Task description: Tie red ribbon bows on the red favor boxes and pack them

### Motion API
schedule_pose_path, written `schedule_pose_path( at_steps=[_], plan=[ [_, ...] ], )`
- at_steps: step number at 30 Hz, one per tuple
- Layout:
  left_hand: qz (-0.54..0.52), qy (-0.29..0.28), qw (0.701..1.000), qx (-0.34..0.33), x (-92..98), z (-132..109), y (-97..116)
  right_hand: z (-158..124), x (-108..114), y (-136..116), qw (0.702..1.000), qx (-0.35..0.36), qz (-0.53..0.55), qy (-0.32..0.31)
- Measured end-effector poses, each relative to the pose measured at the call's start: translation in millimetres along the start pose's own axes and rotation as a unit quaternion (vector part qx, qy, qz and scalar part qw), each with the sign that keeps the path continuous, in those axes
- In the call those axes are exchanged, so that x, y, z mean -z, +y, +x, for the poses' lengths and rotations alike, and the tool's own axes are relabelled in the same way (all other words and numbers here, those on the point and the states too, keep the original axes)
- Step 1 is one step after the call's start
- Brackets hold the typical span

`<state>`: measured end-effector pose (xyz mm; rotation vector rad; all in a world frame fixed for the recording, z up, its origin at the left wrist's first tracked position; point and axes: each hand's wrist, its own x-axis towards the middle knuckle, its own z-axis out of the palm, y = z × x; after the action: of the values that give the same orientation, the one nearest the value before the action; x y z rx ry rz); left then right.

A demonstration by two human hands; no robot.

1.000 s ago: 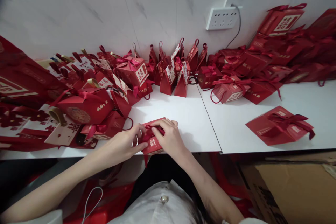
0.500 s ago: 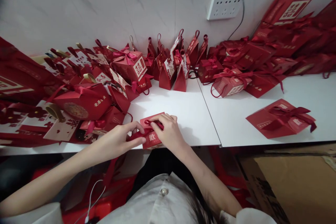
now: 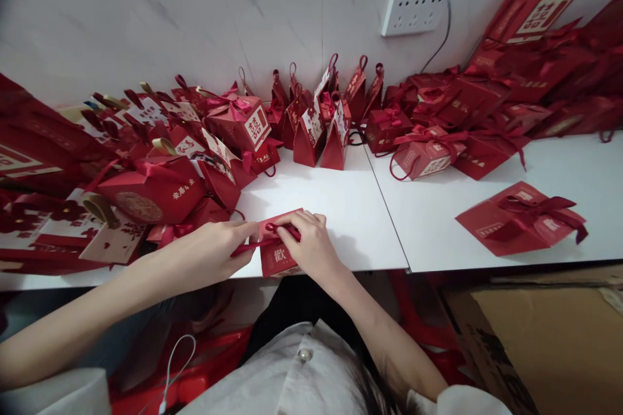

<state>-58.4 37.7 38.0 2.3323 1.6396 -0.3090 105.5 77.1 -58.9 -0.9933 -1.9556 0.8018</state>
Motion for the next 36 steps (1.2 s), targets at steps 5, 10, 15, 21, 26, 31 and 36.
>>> schedule_pose_path(
  at_steps=[5,10,15,21,26,31,36],
  plan=[
    [0.05,0.032,0.997,-0.058,5.5,2.6,-1.7,0.1,-0.9,1.2,1.0,0.004,-0.011,0.0],
    [0.062,0.037,0.996,-0.061,8.4,13.4,-0.3,0.4,-0.1,2.2,1.0,0.007,0.001,-0.009],
    [-0.038,0.073,0.996,-0.036,13.2,24.9,-1.1,-1.1,1.9,3.4,1.0,0.001,0.013,-0.023],
    [-0.109,0.101,0.978,-0.149,13.6,35.2,-13.5,0.2,1.2,3.6,0.999,-0.018,0.023,-0.021],
    [-0.199,0.092,0.958,-0.182,5.2,50.2,-27.3,1.7,0.7,2.7,0.998,-0.041,0.039,-0.024],
    [-0.294,0.129,0.938,-0.132,-11.2,63.0,-36.0,2.3,1.4,3.2,0.996,-0.047,0.072,-0.034],
    [-0.326,0.158,0.927,-0.1,-31.4,62.5,-36.7,2.4,2.4,3.1,0.994,-0.055,0.094,-0.031]
  ],
)
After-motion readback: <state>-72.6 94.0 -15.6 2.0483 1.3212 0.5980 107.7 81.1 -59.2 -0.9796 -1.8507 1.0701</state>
